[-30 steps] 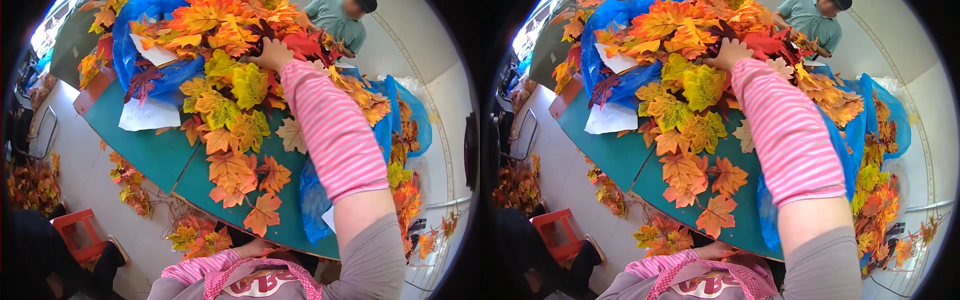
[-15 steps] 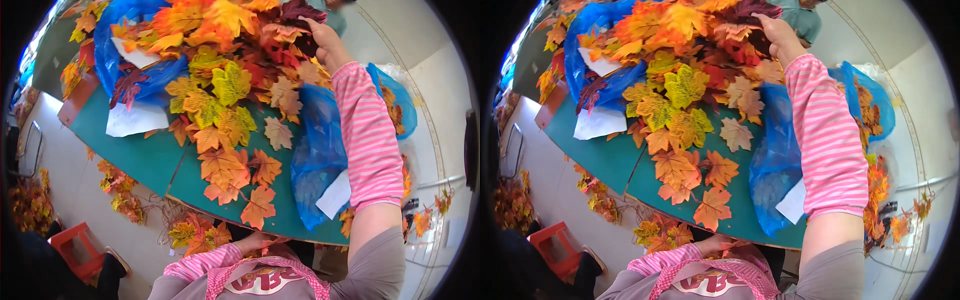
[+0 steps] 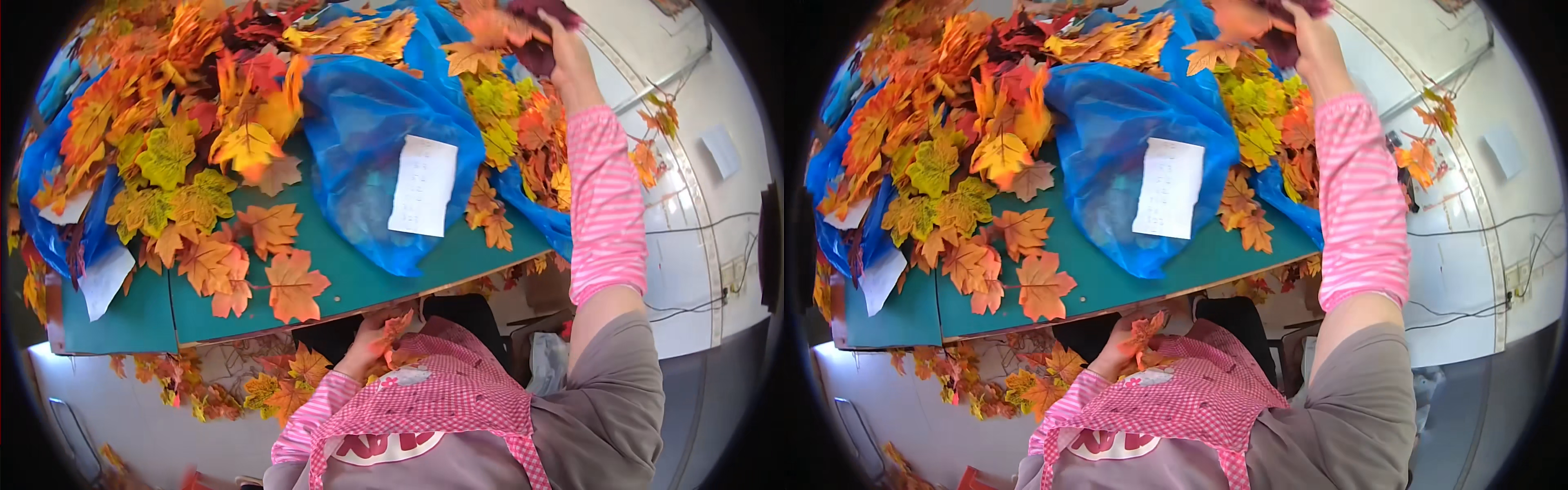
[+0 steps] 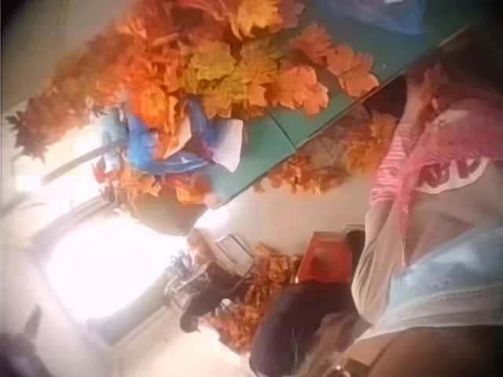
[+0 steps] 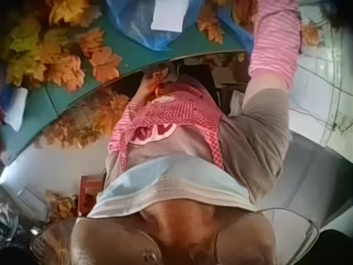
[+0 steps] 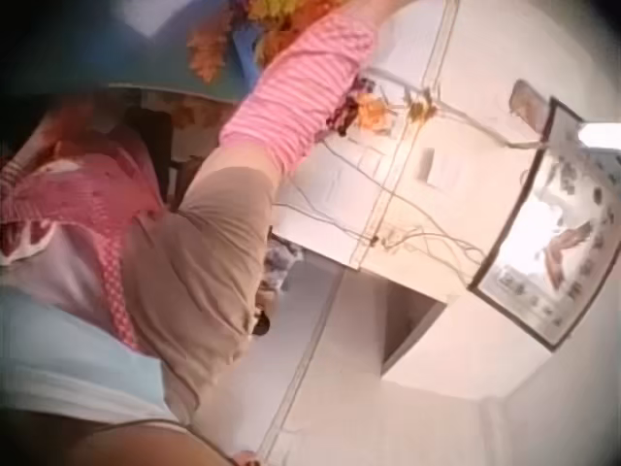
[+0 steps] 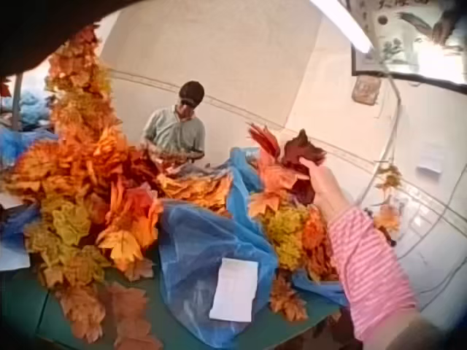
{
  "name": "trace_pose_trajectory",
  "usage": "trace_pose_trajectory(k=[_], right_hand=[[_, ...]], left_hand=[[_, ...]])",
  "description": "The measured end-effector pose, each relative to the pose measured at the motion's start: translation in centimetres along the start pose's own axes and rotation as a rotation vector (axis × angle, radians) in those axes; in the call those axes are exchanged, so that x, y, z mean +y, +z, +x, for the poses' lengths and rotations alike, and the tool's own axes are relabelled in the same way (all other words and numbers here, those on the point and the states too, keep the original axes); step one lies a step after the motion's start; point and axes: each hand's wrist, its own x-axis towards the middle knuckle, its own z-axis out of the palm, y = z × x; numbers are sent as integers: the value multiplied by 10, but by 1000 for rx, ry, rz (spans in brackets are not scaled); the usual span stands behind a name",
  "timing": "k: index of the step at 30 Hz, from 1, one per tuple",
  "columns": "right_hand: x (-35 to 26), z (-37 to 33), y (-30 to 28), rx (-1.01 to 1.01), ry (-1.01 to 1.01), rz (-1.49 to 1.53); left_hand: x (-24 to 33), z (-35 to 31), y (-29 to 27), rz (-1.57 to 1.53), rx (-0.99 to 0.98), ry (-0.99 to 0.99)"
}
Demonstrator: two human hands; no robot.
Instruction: Assembling artificial autumn-themed vines by manually attaching plastic leaves to a flexible stem.
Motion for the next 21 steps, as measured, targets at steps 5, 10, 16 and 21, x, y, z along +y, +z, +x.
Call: trace_pose_trajectory(k=[5,10,16,21], right_hand=[[75,-64,-128,-310,-315,-1054],[133,-103,-183,-216,-2,-1022],[84,-109,-186,-6,-148,-690],[44,-91,-177,-105,-13,-487]], left_hand=[[8,5,16,198,-61,-40],[3,4,12,354,-49,-65],[14,0,39,702,64,-74],[8,3,64,917,48,0]])
